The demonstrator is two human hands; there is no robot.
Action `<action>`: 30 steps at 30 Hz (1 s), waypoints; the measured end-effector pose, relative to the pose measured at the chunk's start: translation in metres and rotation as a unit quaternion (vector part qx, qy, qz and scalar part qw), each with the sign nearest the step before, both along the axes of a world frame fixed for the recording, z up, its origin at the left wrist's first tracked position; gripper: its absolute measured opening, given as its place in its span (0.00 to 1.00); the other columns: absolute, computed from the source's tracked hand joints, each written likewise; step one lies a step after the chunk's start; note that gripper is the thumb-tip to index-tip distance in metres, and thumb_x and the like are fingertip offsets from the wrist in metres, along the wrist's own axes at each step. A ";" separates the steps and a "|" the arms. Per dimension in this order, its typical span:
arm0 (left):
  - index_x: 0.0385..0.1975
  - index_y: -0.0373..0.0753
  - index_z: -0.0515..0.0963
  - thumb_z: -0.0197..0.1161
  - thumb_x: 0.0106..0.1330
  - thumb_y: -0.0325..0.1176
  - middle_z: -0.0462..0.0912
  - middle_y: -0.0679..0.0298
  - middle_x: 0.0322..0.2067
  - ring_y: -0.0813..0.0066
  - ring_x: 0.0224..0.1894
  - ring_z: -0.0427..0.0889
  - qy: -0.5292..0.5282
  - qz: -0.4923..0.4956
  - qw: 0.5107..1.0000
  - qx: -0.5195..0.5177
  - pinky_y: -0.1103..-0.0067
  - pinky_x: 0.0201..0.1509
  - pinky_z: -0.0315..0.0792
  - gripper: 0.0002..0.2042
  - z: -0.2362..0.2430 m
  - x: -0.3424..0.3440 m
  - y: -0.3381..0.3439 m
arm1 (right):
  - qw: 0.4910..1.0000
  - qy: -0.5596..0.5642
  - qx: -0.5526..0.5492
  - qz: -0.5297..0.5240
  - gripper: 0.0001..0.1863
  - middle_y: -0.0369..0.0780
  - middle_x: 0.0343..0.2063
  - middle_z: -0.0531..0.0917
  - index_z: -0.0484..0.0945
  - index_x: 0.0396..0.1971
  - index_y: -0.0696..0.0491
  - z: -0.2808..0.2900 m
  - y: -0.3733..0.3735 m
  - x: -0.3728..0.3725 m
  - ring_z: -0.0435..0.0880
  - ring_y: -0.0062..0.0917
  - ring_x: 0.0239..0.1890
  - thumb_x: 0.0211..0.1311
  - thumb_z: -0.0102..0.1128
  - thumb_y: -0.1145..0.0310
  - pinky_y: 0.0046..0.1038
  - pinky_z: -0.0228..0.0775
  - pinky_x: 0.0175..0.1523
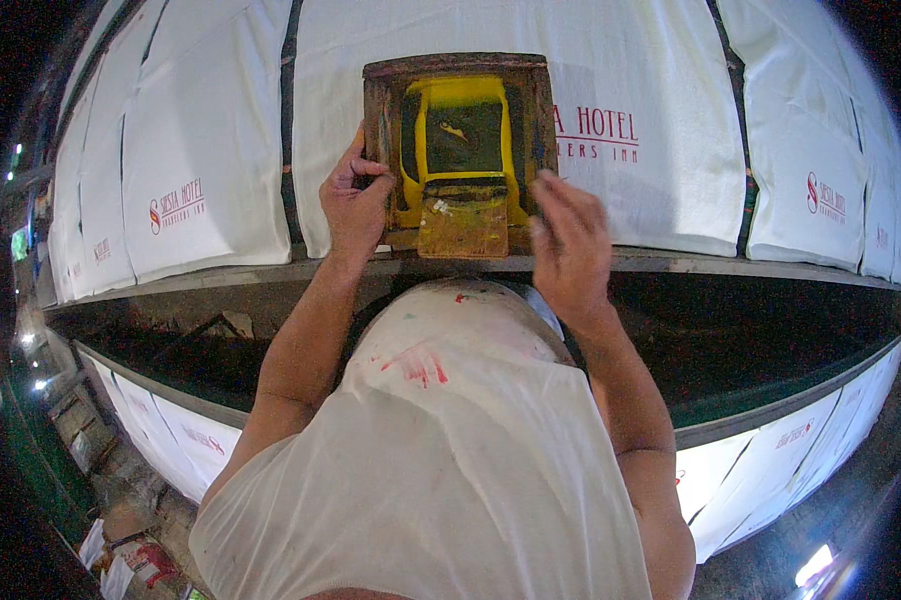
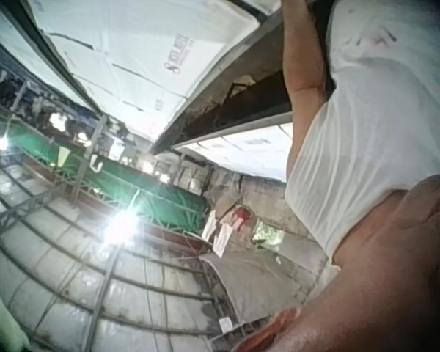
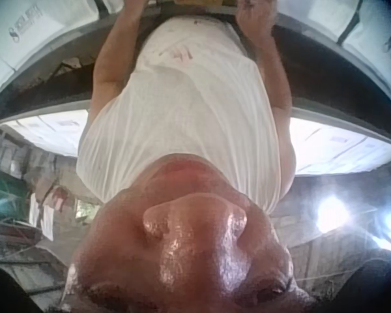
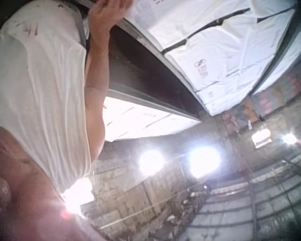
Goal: The person repeatedly uses a wooden block with a yellow ink pad to stamp a logo onto white fabric laid on a table. The person aligns the block, presses it onto the fabric, lifts it, and repeats the process across multiple sections of the fabric.
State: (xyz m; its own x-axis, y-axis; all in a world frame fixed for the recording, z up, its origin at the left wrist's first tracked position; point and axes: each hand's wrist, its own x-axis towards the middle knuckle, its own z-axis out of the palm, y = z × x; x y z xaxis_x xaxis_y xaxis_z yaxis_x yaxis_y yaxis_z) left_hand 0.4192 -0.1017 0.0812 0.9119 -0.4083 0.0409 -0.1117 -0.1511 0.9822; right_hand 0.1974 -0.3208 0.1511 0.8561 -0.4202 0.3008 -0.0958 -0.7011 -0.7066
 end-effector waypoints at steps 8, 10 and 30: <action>0.78 0.36 0.74 0.70 0.60 0.17 0.85 0.70 0.36 0.84 0.41 0.82 0.013 -0.002 1.000 0.003 0.81 0.54 0.77 0.39 0.001 0.004 -0.002 | 0.963 0.064 -0.180 0.188 0.24 0.44 0.62 0.83 0.86 0.60 0.53 0.017 0.032 0.024 0.80 0.41 0.67 0.62 0.71 0.71 0.46 0.74 0.71; 0.77 0.36 0.75 0.69 0.60 0.17 0.86 0.68 0.37 0.83 0.42 0.82 0.011 -0.003 1.000 -0.009 0.80 0.54 0.77 0.39 -0.006 0.005 -0.001 | 0.962 0.062 -0.200 0.174 0.23 0.43 0.60 0.84 0.86 0.60 0.54 0.023 0.033 0.033 0.82 0.41 0.65 0.63 0.68 0.73 0.45 0.75 0.70; 0.25 0.38 0.81 0.69 0.57 0.17 0.80 0.35 0.70 0.50 0.69 0.83 -0.077 -0.004 0.997 -0.011 0.65 0.67 0.78 0.06 -0.006 0.000 -0.003 | 0.966 0.157 -0.175 0.105 0.25 0.44 0.58 0.89 0.87 0.58 0.58 0.055 0.058 0.028 0.85 0.44 0.64 0.62 0.57 0.87 0.44 0.77 0.71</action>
